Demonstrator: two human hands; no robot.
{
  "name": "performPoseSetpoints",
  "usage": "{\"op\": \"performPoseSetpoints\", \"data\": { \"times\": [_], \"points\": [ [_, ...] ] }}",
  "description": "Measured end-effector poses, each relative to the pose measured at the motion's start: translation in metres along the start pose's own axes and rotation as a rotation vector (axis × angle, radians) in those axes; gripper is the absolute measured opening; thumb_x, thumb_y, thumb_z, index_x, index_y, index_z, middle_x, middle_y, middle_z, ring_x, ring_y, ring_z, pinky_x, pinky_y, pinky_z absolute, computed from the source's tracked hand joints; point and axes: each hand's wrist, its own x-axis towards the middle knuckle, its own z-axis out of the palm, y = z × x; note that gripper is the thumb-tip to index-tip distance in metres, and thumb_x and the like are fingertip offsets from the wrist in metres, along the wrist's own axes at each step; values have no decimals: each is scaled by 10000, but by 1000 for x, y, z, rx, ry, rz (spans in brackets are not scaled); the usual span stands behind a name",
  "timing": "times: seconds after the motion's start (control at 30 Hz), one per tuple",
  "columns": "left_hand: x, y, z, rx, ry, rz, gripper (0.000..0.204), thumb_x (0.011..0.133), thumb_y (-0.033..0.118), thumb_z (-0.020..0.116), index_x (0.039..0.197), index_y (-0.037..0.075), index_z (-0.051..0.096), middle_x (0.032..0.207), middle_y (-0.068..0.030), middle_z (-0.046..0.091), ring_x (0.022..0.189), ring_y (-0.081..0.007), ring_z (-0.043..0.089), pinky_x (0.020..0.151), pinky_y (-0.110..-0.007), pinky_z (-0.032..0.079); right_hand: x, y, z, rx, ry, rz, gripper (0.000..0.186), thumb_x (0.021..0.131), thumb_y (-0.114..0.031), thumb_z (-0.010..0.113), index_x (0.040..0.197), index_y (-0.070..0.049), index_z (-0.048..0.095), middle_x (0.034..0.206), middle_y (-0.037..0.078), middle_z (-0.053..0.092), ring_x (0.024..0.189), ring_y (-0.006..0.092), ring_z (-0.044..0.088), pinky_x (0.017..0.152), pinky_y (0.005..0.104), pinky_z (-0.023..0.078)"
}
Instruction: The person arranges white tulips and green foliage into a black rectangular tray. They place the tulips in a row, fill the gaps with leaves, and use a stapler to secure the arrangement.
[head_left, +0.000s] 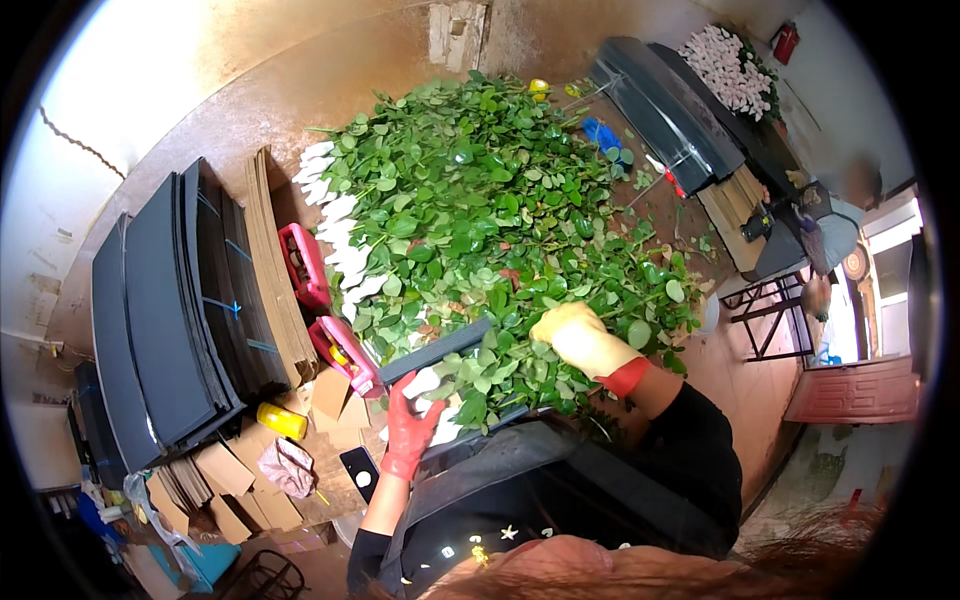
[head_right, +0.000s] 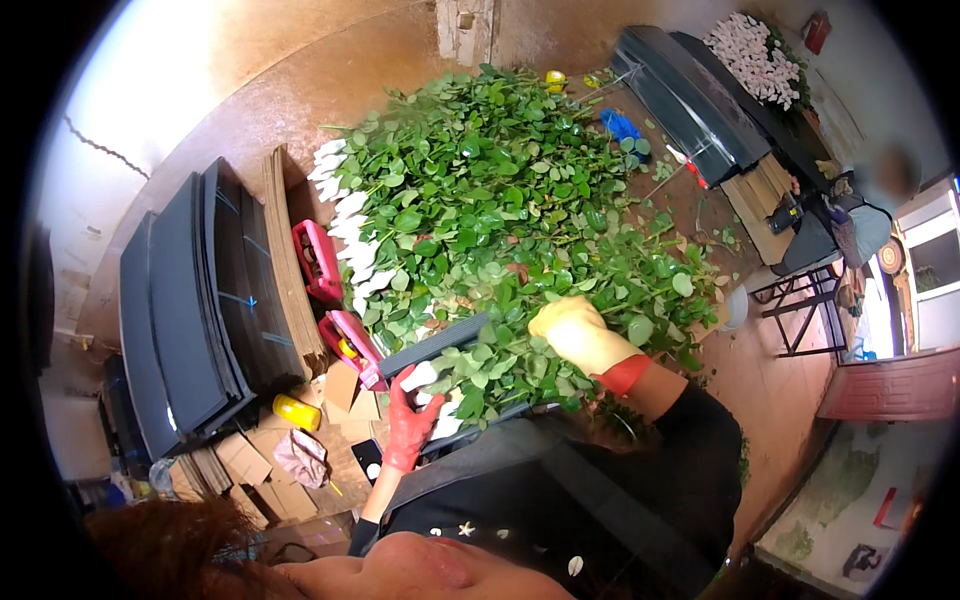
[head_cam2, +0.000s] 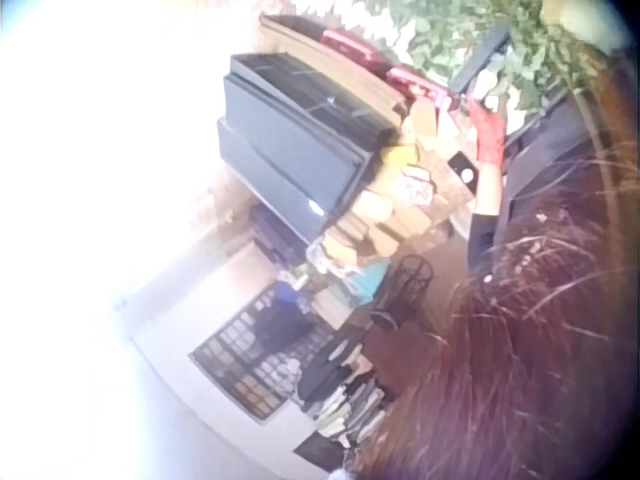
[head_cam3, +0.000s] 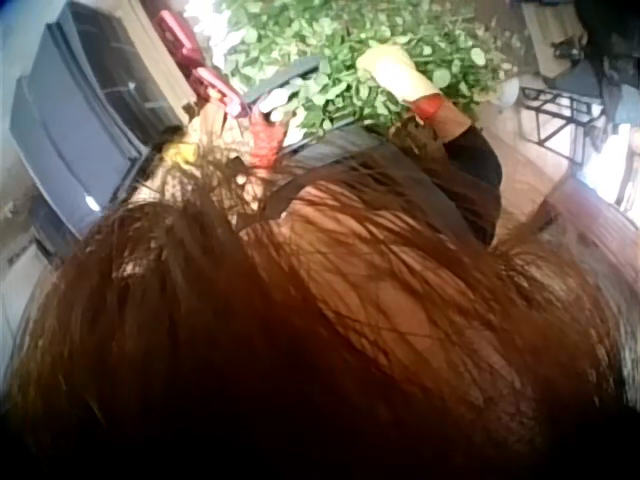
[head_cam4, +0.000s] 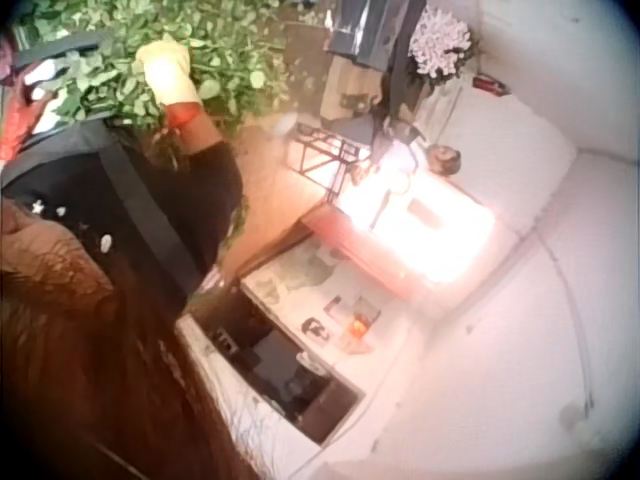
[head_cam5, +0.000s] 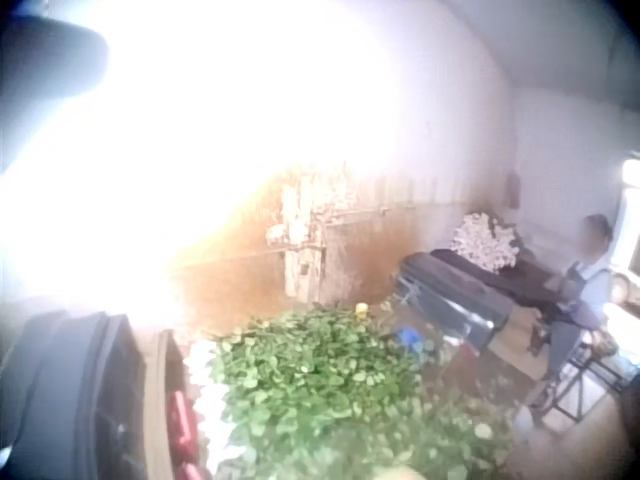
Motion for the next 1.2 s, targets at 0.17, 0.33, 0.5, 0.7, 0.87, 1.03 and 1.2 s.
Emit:
{"op": "performPoseSetpoints", "data": {
  "times": [0.17,0.33,0.5,0.7,0.87,1.03,1.2],
  "points": [
    [2,19,-4,281,-43,177,678,822,88,828,1446,145,568,1354,-130,505,1104,-227,598,918,-344,535,25,-2,29,-71,28,-114,311,822,-117,745,1125,-188,745,1067,87,762,935,317,747,732,439,618],
    [7,39,-10,504,-171,175,525,864,116,739,1370,233,665,1238,-198,480,1171,-373,474,1042,-446,420,8,38,-60,440,308,-348,302,871,-134,661,1165,-110,724,1091,124,740,1008,317,707,893,436,571],
    [12,38,-4,556,-216,221,563,866,109,717,1412,207,619,1273,-235,487,1200,-404,469,1066,-480,407,182,45,-76,-1,813,-55,499,961,-192,582,1457,-162,538,1206,116,699,1110,291,684,902,422,554],
    [4,29,-8,472,-138,143,525,862,130,776,1365,179,634,1346,-231,492,1254,-412,514,1056,-466,436,258,34,-117,159,482,64,358,993,-209,533,1316,-114,656,1128,146,720,1042,307,712,891,459,576],
    [8,28,-8,404,-156,119,553,864,131,772,1392,179,616,1318,-222,513,1251,-400,510,1064,-461,426,206,58,-179,376,267,235,507,1029,-391,418,1327,-53,652,1347,174,658,1138,319,694,982,450,561],
    [4,29,-14,469,-147,126,592,859,138,772,1423,173,594,1324,-214,496,1254,-393,493,1078,-470,417,55,44,-245,217,829,114,324,986,-316,540,1108,-81,726,1033,126,736,942,327,724,799,464,596],
    [10,32,-3,401,-172,101,600,849,124,770,1420,172,593,1334,-201,496,1245,-383,508,1081,-459,416,135,68,-196,584,1035,136,297,1020,-329,550,1181,-127,697,1160,101,729,1032,277,712,832,427,596]
  ]
}}
